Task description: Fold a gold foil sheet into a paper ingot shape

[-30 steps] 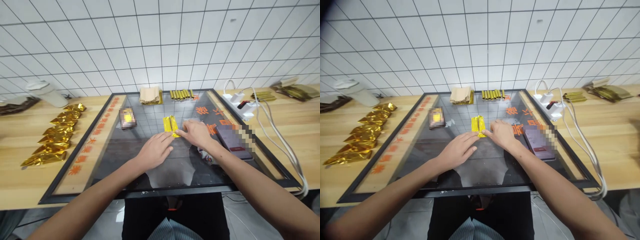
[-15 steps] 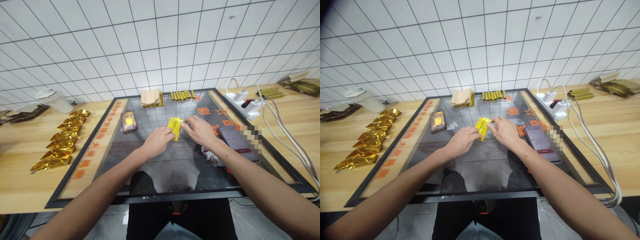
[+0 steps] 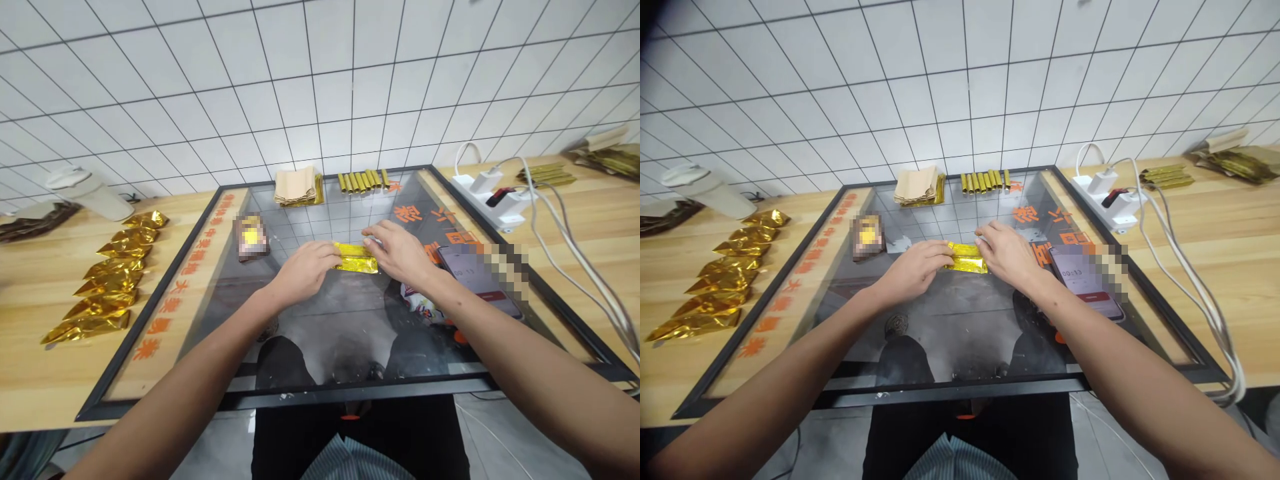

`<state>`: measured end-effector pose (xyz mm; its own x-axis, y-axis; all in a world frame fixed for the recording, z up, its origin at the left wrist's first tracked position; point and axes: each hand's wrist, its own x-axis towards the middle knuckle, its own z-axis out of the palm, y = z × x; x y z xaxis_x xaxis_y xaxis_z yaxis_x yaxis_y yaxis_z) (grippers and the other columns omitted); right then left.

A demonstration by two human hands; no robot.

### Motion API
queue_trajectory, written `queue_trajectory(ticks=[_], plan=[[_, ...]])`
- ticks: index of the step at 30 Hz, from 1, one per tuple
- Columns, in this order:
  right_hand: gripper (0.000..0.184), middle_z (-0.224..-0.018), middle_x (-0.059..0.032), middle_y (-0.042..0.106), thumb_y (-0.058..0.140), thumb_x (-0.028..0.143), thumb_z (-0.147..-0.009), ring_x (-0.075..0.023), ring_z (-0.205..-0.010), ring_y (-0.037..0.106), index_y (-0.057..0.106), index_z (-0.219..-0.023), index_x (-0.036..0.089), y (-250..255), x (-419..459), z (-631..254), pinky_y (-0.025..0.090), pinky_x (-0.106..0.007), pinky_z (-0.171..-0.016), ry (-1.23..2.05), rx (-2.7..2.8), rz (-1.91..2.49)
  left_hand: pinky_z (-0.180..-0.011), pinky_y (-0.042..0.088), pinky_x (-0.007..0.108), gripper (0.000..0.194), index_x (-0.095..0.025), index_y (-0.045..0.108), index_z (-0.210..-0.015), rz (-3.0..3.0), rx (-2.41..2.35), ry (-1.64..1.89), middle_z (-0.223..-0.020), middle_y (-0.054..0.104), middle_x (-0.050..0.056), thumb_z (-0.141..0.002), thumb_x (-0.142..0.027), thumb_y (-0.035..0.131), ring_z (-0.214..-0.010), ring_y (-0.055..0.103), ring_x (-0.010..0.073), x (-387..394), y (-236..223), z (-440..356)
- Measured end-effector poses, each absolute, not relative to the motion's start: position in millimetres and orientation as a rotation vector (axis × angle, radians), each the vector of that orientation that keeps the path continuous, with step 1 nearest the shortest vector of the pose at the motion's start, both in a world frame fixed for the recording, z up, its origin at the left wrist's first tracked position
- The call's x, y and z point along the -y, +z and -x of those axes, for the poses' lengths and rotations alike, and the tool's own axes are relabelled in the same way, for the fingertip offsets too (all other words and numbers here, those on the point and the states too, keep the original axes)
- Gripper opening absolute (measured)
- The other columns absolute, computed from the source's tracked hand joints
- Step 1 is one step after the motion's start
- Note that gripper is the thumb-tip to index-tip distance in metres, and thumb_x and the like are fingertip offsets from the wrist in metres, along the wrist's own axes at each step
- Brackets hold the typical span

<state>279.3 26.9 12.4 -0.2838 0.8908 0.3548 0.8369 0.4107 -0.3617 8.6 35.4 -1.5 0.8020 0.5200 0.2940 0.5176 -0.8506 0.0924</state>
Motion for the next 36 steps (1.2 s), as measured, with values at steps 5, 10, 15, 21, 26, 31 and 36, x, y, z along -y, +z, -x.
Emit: queue_trajectory(ticks=[5,10,15,21,26,31,36], plan=[[0.028,-0.117,-0.0117,0.078,0.054,0.028,-0.107,-0.0278,-0.103,0.071,0.077,-0.121,0.020,15,-22,-276,0.050,-0.038,-0.082,0.173,2.236,1.483,-0.111,0.052,0.049,0.046,-0.023,0.076,-0.123,-3.016,-0.957,0.555,-0.151,0.062,0.011,-0.097,0.000,0.045,-0.138,0.058,0.0296,-39,-5,-4],[0.030,-0.115,-0.0086,0.081,0.056,0.029,-0.105,-0.0260,-0.097,0.073,0.078,-0.124,0.022,18,-16,-271,0.047,-0.036,-0.077,0.256,2.248,1.529,-0.084,0.054,0.040,0.047,-0.025,0.077,-0.125,-3.040,-1.124,0.426,-0.116,0.069,0.011,-0.100,-0.004,0.043,-0.098,0.064,0.0259,-35,-1,-5],[0.032,-0.090,-0.0010,0.080,0.063,0.034,-0.100,-0.0205,-0.074,0.068,0.077,-0.128,0.025,23,-13,-271,0.045,-0.033,-0.068,0.561,2.142,1.606,-0.094,0.055,0.040,0.049,-0.022,0.074,-0.127,-2.977,-1.076,0.443,-0.127,0.072,0.010,-0.099,-0.002,0.040,-0.109,0.068,0.0246,-34,1,-3],[0.037,-0.075,0.0026,0.073,0.063,0.034,-0.097,-0.0173,-0.062,0.060,0.076,-0.129,0.023,31,-11,-273,0.042,-0.031,-0.063,0.729,2.087,1.609,-0.101,0.056,0.045,0.041,-0.022,0.072,-0.137,-2.940,-1.002,0.484,-0.137,0.072,0.012,-0.110,-0.017,0.041,-0.120,0.070,0.0267,-29,1,-1],[0.024,-0.073,0.0013,0.072,0.065,0.032,-0.095,-0.0165,-0.063,0.060,0.080,-0.109,0.021,32,-10,-274,0.041,-0.031,-0.064,0.677,2.156,1.583,-0.107,0.055,0.051,0.034,-0.024,0.076,-0.132,-2.987,-0.961,0.496,-0.141,0.068,0.015,-0.113,-0.032,0.048,-0.127,0.067,0.0317,-22,-1,-2],[0.016,-0.083,-0.0017,0.076,0.067,0.031,-0.094,-0.0178,-0.070,0.064,0.079,-0.098,0.022,32,-9,-275,0.044,-0.031,-0.067,0.569,2.180,1.585,-0.109,0.054,0.053,0.032,-0.021,0.076,-0.127,-2.970,-0.950,0.492,-0.143,0.068,0.015,-0.112,-0.030,0.049,-0.129,0.067,0.0324,-21,0,-2],[0.013,-0.092,-0.0051,0.077,0.068,0.030,-0.095,-0.0218,-0.078,0.068,0.079,-0.097,0.023,27,-8,-273,0.053,-0.036,-0.074,0.458,2.183,1.483,-0.113,0.051,0.053,0.029,-0.021,0.074,-0.117,-2.900,-0.941,0.554,-0.141,0.069,0.013,-0.113,-0.028,0.047,-0.131,0.065,0.0306,-20,0,-6]])
